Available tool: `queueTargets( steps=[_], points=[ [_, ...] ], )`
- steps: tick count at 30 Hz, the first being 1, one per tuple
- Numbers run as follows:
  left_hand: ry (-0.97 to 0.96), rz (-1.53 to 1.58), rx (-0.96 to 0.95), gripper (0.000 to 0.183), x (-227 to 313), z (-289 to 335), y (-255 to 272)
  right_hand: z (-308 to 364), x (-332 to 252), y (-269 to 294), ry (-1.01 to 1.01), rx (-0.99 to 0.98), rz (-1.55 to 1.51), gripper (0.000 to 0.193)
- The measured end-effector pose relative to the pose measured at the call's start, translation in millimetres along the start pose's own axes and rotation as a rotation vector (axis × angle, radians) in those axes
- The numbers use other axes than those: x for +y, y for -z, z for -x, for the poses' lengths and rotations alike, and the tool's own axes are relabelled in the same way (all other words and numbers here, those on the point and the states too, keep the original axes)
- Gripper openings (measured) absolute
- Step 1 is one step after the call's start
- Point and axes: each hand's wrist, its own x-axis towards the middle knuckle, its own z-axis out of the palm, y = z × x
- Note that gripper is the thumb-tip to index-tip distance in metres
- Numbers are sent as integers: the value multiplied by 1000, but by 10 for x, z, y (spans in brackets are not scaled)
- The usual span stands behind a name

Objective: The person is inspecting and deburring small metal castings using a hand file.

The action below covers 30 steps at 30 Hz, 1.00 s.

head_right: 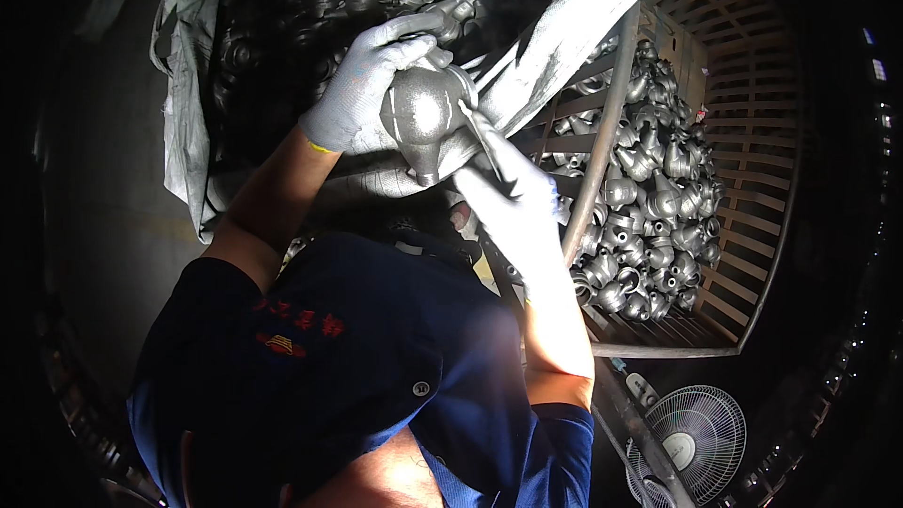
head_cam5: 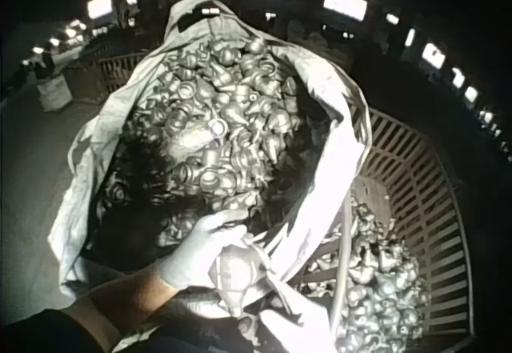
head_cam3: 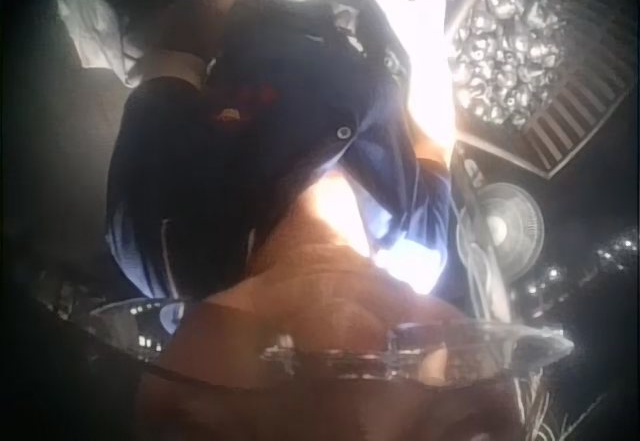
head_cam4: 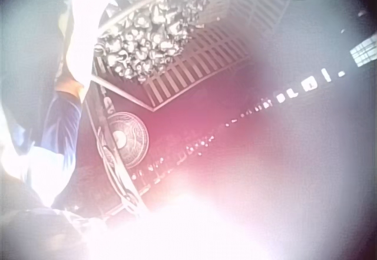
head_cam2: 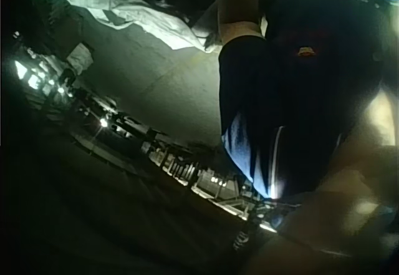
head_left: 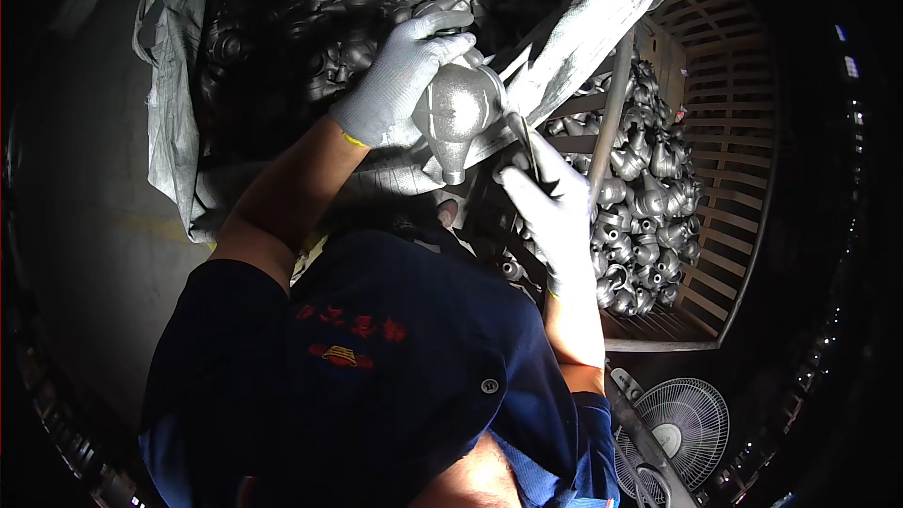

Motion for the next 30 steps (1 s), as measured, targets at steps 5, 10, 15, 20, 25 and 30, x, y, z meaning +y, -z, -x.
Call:
queueTargets(
  steps=[5,10,15,20,25,30],
  points=[
    [41,59,-77,29,-17,-10,-13,-115,94,-267,204,54,345,64],
    [-2,-44,-34,26,-83,-12,-11,-166,154,-287,619,158,738,54],
    [25,108,-56,26,-132,-22,23,-147,121,-274,638,95,922,46],
    [19,75,-75,26,-141,-27,59,-110,135,-192,581,-46,954,40],
    [66,161,48,27,-85,-21,35,-98,174,-179,461,-21,207,27],
    [-52,108,28,27,-75,11,-90,-215,117,-261,222,259,202,54]
  ],
)
